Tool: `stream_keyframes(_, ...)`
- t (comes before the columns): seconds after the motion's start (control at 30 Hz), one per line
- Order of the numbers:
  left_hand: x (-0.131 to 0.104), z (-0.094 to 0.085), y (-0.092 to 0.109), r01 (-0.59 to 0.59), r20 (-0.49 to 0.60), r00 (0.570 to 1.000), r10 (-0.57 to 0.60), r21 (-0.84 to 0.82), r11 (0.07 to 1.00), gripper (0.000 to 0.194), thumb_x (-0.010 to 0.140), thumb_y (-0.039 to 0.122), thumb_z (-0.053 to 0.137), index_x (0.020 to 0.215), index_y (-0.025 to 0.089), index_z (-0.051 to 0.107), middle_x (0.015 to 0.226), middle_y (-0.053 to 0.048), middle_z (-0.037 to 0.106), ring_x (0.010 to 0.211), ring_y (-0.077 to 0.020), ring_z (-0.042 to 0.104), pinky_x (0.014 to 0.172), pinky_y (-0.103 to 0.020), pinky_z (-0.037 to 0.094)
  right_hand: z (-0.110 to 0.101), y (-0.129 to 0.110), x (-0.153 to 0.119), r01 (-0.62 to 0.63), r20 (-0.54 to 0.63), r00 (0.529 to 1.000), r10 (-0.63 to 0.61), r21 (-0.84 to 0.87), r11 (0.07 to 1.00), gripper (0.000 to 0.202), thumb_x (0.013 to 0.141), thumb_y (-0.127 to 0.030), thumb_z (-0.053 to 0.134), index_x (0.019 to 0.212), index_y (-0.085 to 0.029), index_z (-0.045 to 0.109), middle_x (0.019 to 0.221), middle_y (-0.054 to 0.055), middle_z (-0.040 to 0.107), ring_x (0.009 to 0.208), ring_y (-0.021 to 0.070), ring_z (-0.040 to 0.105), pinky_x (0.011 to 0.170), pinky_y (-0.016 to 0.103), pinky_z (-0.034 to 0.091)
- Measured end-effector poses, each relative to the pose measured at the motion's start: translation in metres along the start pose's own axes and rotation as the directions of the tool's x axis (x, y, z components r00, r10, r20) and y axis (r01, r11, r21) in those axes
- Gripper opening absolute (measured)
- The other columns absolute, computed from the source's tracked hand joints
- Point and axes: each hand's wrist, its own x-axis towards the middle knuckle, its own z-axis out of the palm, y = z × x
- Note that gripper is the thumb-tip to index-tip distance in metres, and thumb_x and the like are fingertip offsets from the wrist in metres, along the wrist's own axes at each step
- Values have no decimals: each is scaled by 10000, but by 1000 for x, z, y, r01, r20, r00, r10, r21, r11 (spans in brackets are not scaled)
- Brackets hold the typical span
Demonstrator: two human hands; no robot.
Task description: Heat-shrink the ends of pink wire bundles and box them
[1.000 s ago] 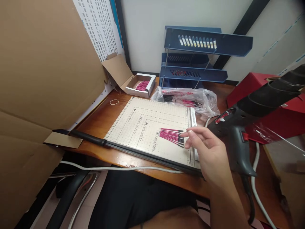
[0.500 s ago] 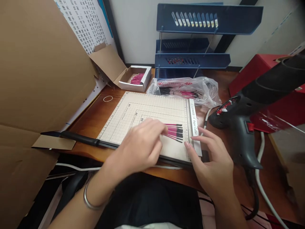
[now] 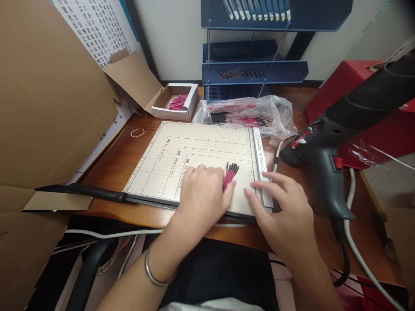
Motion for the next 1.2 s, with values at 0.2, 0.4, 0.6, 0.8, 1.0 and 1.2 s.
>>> stream_keyframes(0.2, -6, 12, -4, -24, -87, 996, 12, -131, 991, 319, 969, 424, 615, 739, 202, 600, 781, -45, 695, 849, -263, 606, 799, -429, 386, 5, -4, 5, -81, 103, 991, 81, -7, 997, 174, 925, -398, 655, 916, -230, 697, 1303, 88, 647, 1244, 346, 608, 1097, 756, 337)
stream_keyframes(0.4, -5, 9, -23, -16, -77, 997, -4, -257, 966, 222, 951, 371, 649, 800, 211, 625, 804, -20, 681, 848, -234, 576, 830, -413, 361, 15, -8, 6, -81, 185, 980, 79, 2, 997, 196, 922, -436, 665, 992, -253, 672, 1434, 78, 577, 1379, 348, 527, 1144, 775, 268)
stream_keyframes(0.6, -8, 10, -26, -29, -55, 998, 11, -338, 941, 165, 958, 305, 630, 821, 217, 656, 809, -4, 689, 842, -221, 565, 837, -414, 350, 14, -9, 5, -75, 225, 971, 78, -22, 997, 341, 914, -557, 650, 1019, -233, 625, 1528, 107, 502, 1469, 390, 426, 1159, 781, 250)
stream_keyframes(0.8, -8, 11, -26, -37, -83, 997, 7, -356, 934, 149, 943, 269, 624, 805, 219, 649, 740, 15, 645, 779, -198, 538, 820, -404, 343, 12, -11, 4, -120, 251, 961, 114, 11, 993, 170, 920, -400, 615, 993, -247, 601, 1550, 54, 485, 1515, 369, 385, 1166, 796, 223)
stream_keyframes(1.0, -9, 13, -26, -14, -116, 993, -35, -398, 917, 168, 931, 212, 595, 765, 207, 617, 692, 27, 567, 736, -177, 523, 810, -385, 360, 14, -10, 4, -113, 235, 966, 107, 12, 993, 231, 900, -453, 668, 980, -242, 617, 1556, 70, 485, 1512, 384, 388, 1164, 805, 222)
stream_keyframes(1.2, -9, 14, -26, -5, -107, 994, -36, -356, 934, 164, 922, 317, 696, 812, 212, 635, 737, 19, 593, 798, -206, 540, 828, -402, 358, 12, -10, 5, -90, 225, 971, 84, 19, 996, 246, 913, -457, 655, 1053, -256, 672, 1530, 86, 502, 1496, 402, 402, 1164, 804, 235)
